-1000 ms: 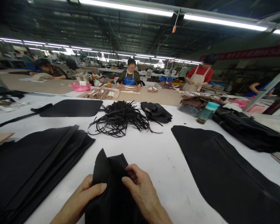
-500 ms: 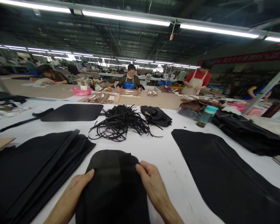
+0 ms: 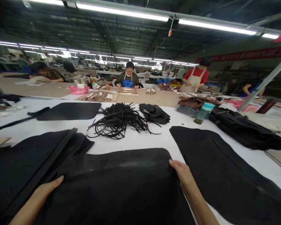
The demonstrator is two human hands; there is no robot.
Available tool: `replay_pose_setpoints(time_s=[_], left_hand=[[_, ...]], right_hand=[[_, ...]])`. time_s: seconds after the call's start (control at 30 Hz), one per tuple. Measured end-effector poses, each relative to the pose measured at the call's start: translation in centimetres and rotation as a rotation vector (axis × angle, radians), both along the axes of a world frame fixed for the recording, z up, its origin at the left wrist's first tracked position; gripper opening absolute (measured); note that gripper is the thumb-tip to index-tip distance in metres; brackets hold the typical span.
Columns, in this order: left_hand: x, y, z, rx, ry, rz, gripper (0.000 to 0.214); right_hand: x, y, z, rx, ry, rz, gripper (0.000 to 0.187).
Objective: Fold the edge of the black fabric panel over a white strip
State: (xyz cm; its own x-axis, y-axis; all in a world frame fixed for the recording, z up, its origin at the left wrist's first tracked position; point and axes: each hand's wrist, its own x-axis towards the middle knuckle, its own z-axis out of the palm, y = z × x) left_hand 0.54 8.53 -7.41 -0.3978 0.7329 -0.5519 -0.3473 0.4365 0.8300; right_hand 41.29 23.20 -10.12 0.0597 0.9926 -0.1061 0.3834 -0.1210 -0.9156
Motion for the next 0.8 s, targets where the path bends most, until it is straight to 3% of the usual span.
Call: replay_pose_setpoints(time_s=[0.17, 0.3, 0.4, 0.53, 0.63, 0.8], left_hand=[[-0.9, 0.6, -1.1, -0.008, 0.251, -0.114, 0.038], [-1.0, 1.8, -2.0, -0.026, 0.578, -0.331, 0.045], [-1.0, 1.9, -3.4, -0.038, 0.784, -0.323, 0.049], [-1.0, 0.0, -5.9, -0.031, 0.981, -0.247, 0.064], [-0.8, -2.0, -7.2, -0.01, 1.105, -0.333, 0.063], [-0.7, -4.4, -8.3, 0.112, 1.259, -0.469, 0.056]], right_hand=[[1.4, 0.2, -2.5, -0.013, -0.214, 0.012, 0.041], [1.4, -0.4, -2.7, -0.004, -0.468, -0.022, 0.038], [1.4, -1.1, -2.5, -0.008, -0.612, -0.07, 0.035], [1.6, -3.2, -2.6, -0.054, -0.684, -0.06, 0.051], [1.8, -5.3, -3.1, -0.04, -0.748, -0.012, 0.063], [2.1, -8.5, -4.3, 0.017, -0.759, 0.066, 0.056]])
